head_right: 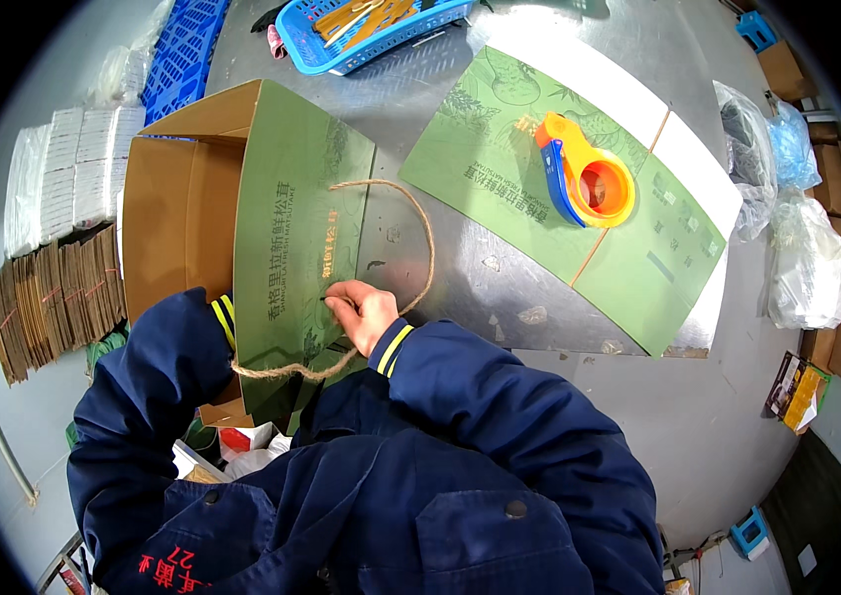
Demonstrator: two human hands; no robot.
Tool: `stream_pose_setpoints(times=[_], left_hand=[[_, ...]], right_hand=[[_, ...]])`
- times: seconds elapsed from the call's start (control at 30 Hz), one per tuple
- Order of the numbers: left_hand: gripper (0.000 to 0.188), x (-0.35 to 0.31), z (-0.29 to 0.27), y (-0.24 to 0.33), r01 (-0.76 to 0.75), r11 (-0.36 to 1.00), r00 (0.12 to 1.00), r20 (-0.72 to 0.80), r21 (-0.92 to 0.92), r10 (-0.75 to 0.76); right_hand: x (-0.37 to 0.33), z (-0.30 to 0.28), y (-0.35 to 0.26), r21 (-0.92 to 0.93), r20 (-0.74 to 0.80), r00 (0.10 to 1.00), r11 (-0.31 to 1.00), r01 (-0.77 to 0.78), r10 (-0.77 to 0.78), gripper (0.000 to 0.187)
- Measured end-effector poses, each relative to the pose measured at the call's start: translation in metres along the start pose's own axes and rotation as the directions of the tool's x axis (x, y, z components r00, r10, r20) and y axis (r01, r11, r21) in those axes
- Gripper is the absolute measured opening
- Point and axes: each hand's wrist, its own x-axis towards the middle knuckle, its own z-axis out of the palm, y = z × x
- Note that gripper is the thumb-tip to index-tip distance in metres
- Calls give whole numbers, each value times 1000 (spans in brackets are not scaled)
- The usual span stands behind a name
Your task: The person assembles cardboard boxes and secures them using a tape dispenser before threading rope handles through the sides of a green box.
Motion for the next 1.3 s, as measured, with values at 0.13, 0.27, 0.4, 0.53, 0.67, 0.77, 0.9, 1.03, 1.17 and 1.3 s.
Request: stream_pose_setpoints(times=[0.13, 0.27, 0.4, 0.53, 0.67, 0.77, 0.9, 1.03, 1.17, 1.3], left_hand=[[21, -7, 0, 1, 13, 1000, 1000, -20, -6, -13], [21, -2, 0, 0, 11, 1000, 1000, -15, -8, -11], [21, -2, -1, -2, 10, 1000, 1000, -21, -11, -11], [21, -5, -2, -3, 16, 1000, 999, -42, -16, -17], [21, 0, -3, -4, 9, 1000, 999, -38, -13, -10], [21, 1, -4, -4, 11, 1000, 999, -43, -8, -11], [21, -2, -5, -5, 21, 1000, 998, -65, -10, -22], [21, -4, -7, -4, 25, 1000, 996, -86, -2, -25], [21, -3, -8, -5, 33, 999, 994, -108, 11, -31], [21, -6, -8, -11, 44, 999, 990, -135, 12, -42]], right_hand=[[1, 8, -5, 92, 10, 1000, 996, -13, 12, 14], [1, 9, -2, 46, -17, 999, 998, 33, -32, 13], [1, 16, -5, 226, -32, 996, 972, -71, 80, 11], [4, 24, 1, 519, 58, 967, 820, -242, 249, 11], [8, 18, 6, 573, 123, 962, 774, -268, 243, 10], [7, 19, 9, 514, 119, 981, 835, -194, 155, 9], [9, 18, 5, 334, 147, 985, 933, -133, 88, 15], [4, 1, -5, 45, 106, 994, 999, -18, 13, 17], [4, -2, -15, -249, 98, 987, 957, 151, -130, 12], [6, 2, -17, -354, 164, 966, 902, 248, -201, 13]])
